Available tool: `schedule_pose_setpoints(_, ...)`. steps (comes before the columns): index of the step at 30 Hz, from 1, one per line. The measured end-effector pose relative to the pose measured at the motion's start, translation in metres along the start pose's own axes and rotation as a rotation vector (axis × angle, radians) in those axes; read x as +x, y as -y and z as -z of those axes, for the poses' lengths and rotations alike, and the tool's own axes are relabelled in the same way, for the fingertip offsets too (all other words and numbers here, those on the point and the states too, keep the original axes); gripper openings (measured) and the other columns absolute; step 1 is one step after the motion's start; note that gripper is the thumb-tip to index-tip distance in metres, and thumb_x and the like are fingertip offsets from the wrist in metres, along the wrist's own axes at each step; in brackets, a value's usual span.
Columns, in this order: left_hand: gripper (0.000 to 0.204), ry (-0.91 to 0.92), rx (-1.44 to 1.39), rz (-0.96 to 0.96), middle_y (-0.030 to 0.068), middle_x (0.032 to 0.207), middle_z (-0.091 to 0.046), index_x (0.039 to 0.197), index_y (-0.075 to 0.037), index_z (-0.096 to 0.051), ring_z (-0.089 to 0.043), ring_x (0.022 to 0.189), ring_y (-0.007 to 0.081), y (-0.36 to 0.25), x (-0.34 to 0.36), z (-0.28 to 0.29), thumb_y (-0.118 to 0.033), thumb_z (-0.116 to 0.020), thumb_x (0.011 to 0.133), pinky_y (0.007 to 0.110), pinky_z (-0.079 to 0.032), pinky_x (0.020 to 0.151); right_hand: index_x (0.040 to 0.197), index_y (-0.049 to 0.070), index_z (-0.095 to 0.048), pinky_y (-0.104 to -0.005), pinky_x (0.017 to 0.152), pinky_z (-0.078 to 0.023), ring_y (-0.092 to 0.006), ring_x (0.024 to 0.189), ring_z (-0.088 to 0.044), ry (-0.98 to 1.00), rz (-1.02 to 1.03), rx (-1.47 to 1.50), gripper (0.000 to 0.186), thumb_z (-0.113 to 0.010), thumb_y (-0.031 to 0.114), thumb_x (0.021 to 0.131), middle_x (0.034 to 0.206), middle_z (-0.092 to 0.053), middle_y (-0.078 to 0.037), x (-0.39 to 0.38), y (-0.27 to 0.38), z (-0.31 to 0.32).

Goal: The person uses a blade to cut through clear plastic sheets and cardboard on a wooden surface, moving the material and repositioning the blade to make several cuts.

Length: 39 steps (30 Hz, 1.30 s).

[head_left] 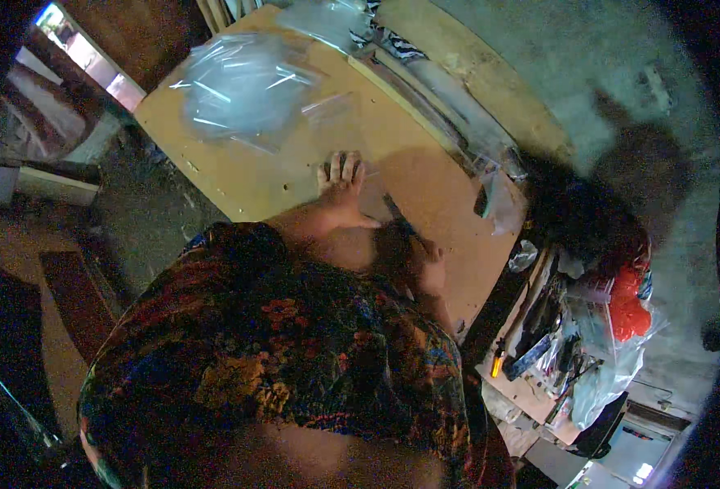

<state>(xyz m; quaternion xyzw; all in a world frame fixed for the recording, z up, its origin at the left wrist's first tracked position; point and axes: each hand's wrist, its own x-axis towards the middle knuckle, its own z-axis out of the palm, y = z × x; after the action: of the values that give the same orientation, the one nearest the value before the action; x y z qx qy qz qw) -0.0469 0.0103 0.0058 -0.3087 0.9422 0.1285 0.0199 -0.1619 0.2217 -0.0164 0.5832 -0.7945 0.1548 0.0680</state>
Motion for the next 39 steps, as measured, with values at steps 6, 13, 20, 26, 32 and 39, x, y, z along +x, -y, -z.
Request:
schedule_pose_setpoints(6, 0.119, -0.023, -0.041, -0.036, 0.0195, 0.138, -0.002, 0.131, 0.001, -0.014, -0.001, 0.125, 0.0429, 0.004, 0.000, -0.001, -0.064, -0.066, 0.046, 0.061, -0.006, 0.095, 0.097, 0.007, -0.054, -0.0429, 0.073, -0.040, -0.0316, 0.084, -0.051, -0.085, 0.052, 0.061, 0.024, -0.049, 0.008, 0.074, 0.092, -0.054, -0.014, 0.010, -0.014, -0.022)
schedule_pose_setpoints(13, 0.109, -0.043, -0.097, -0.051, 0.0199, 0.137, -0.006, 0.131, -0.001, -0.017, -0.003, 0.125, 0.0426, 0.004, -0.001, -0.002, -0.053, -0.069, 0.050, 0.059, -0.007, 0.096, 0.096, 0.007, -0.054, -0.0413, 0.066, -0.039, -0.0314, 0.078, -0.051, -0.087, 0.038, 0.059, 0.022, -0.048, 0.007, 0.075, 0.087, -0.053, -0.013, 0.065, -0.017, -0.042)
schedule_pose_setpoints(20, 0.056, -0.423, 0.289, -0.130, 0.0210, 0.128, -0.029, 0.115, 0.000, -0.044, -0.023, 0.120, 0.0383, 0.005, 0.004, -0.058, -0.034, -0.052, 0.071, 0.052, -0.022, 0.095, 0.109, 0.011, -0.048, -0.0395, 0.076, -0.034, -0.0296, 0.081, -0.049, -0.020, 0.153, 0.009, 0.031, -0.045, 0.018, 0.079, 0.097, -0.051, -0.012, 0.128, -0.043, -0.093)
schedule_pose_setpoints(26, 0.039, 0.219, -0.333, -0.067, 0.0205, 0.119, -0.035, 0.102, 0.002, -0.049, -0.037, 0.109, 0.0334, -0.006, 0.006, -0.017, -0.027, -0.049, 0.075, 0.045, -0.035, 0.089, 0.106, 0.009, -0.049, -0.0419, 0.077, -0.037, -0.0302, 0.086, -0.050, 0.088, 0.091, 0.003, 0.030, -0.047, 0.017, 0.078, 0.097, -0.053, -0.014, 0.143, -0.037, -0.090)
schedule_pose_setpoints(32, 0.031, 0.355, -0.170, -0.564, 0.0143, 0.079, -0.059, 0.071, 0.002, -0.059, -0.059, 0.072, 0.0284, -0.019, -0.017, -0.037, -0.027, -0.053, 0.072, 0.042, -0.047, 0.072, 0.102, 0.011, -0.052, -0.0416, 0.076, -0.040, -0.0323, 0.086, -0.051, 0.135, -0.008, 0.030, 0.028, -0.053, 0.013, 0.075, 0.092, -0.054, -0.014, 0.082, -0.034, -0.056)
schedule_pose_setpoints(39, 0.036, 0.894, -0.945, -0.467, 0.0159, 0.074, -0.059, 0.069, 0.000, -0.059, -0.059, 0.072, 0.0273, -0.029, -0.028, -0.077, -0.036, -0.054, 0.074, 0.038, -0.046, 0.068, 0.104, 0.010, -0.052, -0.0445, 0.078, -0.041, -0.0310, 0.086, -0.053, 0.025, 0.011, 0.016, 0.026, -0.048, 0.015, 0.079, 0.100, -0.054, -0.011, 0.021, -0.026, -0.033)
